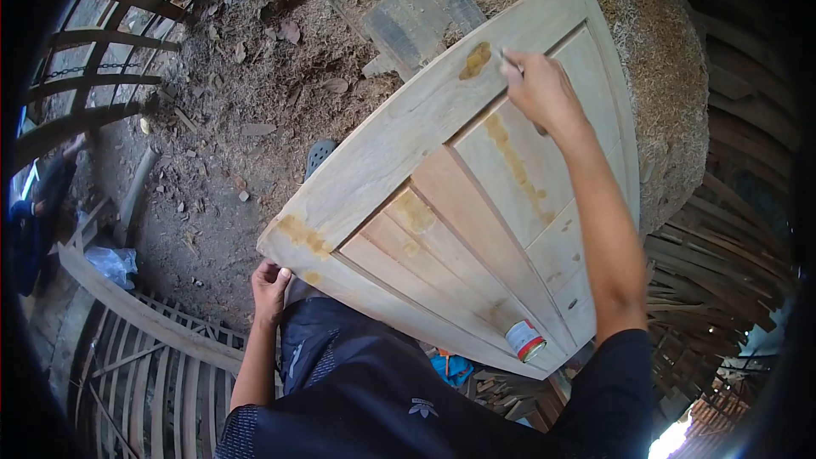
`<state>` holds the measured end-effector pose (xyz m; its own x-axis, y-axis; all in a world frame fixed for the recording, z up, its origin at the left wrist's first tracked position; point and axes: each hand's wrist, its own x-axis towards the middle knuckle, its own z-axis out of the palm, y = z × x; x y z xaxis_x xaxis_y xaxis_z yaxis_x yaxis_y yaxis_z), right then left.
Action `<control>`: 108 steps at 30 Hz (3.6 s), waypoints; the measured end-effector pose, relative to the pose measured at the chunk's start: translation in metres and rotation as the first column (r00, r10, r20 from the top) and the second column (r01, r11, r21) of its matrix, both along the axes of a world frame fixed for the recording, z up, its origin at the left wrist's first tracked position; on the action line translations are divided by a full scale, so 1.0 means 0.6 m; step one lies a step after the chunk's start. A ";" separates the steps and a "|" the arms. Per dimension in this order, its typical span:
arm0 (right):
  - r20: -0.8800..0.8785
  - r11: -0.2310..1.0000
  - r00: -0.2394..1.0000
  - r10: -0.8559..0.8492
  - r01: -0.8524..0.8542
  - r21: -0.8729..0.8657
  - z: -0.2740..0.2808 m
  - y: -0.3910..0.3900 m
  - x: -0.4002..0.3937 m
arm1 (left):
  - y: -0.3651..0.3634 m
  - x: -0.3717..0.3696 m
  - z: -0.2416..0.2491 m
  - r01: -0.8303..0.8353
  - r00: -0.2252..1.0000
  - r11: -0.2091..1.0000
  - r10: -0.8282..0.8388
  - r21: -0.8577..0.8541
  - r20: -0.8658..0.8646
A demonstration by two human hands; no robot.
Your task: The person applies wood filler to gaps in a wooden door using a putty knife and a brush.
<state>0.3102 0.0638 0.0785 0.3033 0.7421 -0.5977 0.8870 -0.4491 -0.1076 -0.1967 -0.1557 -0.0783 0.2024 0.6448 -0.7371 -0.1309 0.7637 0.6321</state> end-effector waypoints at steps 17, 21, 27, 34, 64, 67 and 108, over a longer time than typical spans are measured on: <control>-0.012 0.977 0.981 0.196 -0.194 0.088 -0.009 -0.092 -0.038 | -0.004 -0.012 -0.007 0.035 0.999 0.999 -0.035 -0.015 0.024; 0.000 0.975 0.997 -0.075 0.073 0.210 -0.020 -0.039 -0.044 | -0.009 -0.006 -0.010 0.023 0.999 1.000 -0.023 0.006 0.023; -0.150 0.983 0.979 0.138 -0.154 -0.101 -0.014 -0.055 -0.082 | -0.003 -0.013 -0.001 0.087 0.995 0.996 -0.088 0.033 0.036; -0.018 0.993 0.999 0.047 -0.045 0.107 -0.034 -0.029 -0.047 | 0.005 0.000 -0.006 0.037 0.999 0.999 -0.038 0.033 0.037; 0.054 0.818 0.998 0.038 -0.062 0.572 -0.104 -0.173 0.285 | 0.024 0.010 0.056 0.207 0.944 0.978 -0.191 0.031 -0.267; 0.090 0.808 0.993 0.073 -0.112 0.579 -0.130 -0.164 0.301 | 0.015 0.002 0.049 0.196 0.949 0.980 -0.181 0.036 -0.257; 0.049 0.963 0.999 0.006 -0.019 0.268 -0.068 -0.150 0.297 | 0.017 -0.010 0.037 0.187 0.970 0.982 -0.181 0.024 -0.164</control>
